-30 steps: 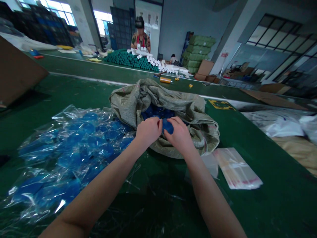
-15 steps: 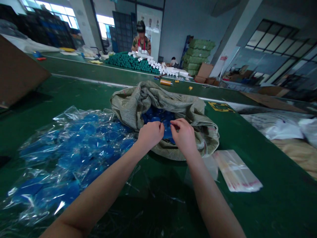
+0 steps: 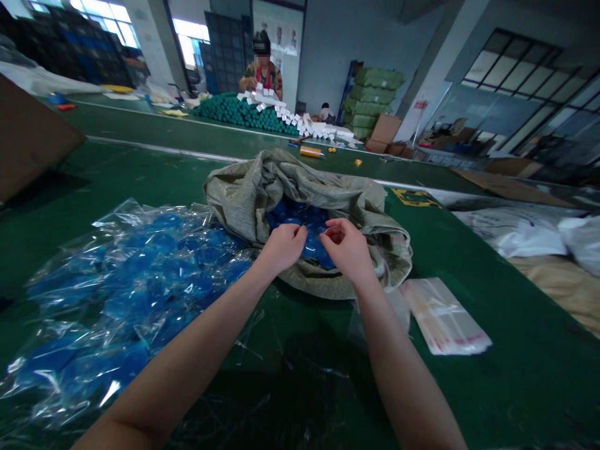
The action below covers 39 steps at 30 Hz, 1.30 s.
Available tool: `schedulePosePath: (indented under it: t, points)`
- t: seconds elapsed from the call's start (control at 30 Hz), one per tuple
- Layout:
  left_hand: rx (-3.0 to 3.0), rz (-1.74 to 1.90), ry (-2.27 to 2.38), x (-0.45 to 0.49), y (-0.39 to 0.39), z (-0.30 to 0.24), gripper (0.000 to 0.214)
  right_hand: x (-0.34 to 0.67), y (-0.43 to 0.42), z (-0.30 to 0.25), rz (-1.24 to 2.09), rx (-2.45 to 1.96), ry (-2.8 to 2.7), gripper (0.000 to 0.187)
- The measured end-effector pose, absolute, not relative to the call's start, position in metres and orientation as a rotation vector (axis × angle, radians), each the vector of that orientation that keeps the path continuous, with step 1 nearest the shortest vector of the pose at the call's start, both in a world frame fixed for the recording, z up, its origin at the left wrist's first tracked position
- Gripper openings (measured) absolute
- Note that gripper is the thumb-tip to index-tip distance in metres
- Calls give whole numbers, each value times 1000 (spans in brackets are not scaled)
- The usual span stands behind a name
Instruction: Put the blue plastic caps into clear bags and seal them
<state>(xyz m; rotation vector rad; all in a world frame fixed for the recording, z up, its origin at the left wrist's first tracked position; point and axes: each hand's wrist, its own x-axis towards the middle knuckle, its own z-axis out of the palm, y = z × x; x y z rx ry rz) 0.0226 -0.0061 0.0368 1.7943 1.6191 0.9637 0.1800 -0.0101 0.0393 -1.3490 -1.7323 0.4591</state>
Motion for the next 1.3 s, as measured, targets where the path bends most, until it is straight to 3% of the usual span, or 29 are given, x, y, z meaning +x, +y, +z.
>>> schedulePosePath:
  t: [0.37, 0.73, 1.3]
  points:
    - [1872, 965, 1701, 22, -6, 35, 42, 194, -4, 43, 692, -1681, -1880, 23]
    - [2014, 659, 1907, 24, -14, 39, 40, 175, -4, 56, 292, -1607, -1849, 23]
    - [2017, 861, 1911, 10, -30, 64, 40, 161, -28, 92, 352, -1537, -1948, 22]
